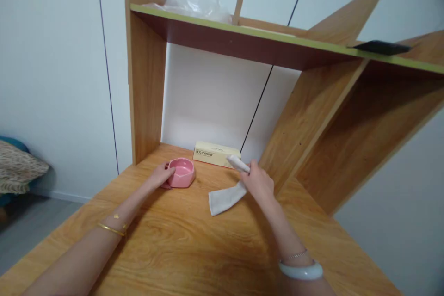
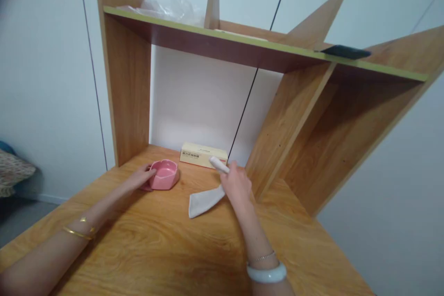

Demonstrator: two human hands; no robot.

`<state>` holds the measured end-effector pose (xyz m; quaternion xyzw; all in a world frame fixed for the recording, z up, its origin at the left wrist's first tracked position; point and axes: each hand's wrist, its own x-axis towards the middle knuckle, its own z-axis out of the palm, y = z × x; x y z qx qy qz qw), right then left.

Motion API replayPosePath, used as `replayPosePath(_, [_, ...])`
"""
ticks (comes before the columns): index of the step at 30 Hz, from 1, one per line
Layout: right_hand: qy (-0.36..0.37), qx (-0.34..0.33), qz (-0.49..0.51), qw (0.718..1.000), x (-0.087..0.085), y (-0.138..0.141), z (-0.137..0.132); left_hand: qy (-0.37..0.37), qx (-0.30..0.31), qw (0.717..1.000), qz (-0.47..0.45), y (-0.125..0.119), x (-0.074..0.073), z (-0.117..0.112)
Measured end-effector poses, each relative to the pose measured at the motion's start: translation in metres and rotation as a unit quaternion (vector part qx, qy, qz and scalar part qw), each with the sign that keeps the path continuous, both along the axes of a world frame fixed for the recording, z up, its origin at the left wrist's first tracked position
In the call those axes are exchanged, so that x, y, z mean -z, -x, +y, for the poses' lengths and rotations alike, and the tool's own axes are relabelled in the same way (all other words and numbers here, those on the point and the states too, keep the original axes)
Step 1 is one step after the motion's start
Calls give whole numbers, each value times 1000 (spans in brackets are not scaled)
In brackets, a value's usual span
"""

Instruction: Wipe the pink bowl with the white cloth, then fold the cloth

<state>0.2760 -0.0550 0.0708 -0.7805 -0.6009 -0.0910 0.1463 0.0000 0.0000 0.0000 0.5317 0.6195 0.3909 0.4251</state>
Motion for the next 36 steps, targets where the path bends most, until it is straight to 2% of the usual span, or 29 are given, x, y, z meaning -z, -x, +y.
replayPosePath(3, [-80, 28, -4, 996, -13, -2, -4, -6, -4, 1000, -15, -2, 3, 1])
replayPosePath(7, [-143, -4, -17, 990, -19, 1, -10, 0, 21, 997, -75, -9, 2, 1])
replayPosePath(10, [-184, -41, -19, 982, -16, 6, -12, 19, 75, 987, -141, -17, 0, -2])
replayPosePath(13, [-224, -64, -5, 973, -12, 15, -11, 38, 148, 973, -173, -24, 0, -12])
replayPosePath(15, [-234, -103, 8, 967, -7, 23, -11, 35, 174, 967, -181, -29, 1, -20])
replayPosePath(19, [-192, -226, 22, 955, 10, 41, -13, 8, 176, 977, -122, -36, 4, -33])
replayPosePath(22, [-133, -271, 45, 952, 27, 50, -19, -31, 161, 984, -65, -39, 3, -38])
replayPosePath(27, [-91, -284, 151, 943, 52, 50, -28, -156, 154, 976, -7, -46, -10, -51])
replayPosePath(30, [-103, -249, 250, 930, 67, 45, -30, -191, 153, 968, 53, -52, -18, -61])
replayPosePath(34, [-100, -229, 413, 876, 85, 36, -24, -243, 150, 950, 129, -59, -22, -73])
replayPosePath(36, [-79, -221, 457, 858, 91, 31, -19, -248, 155, 942, 167, -61, -24, -79])
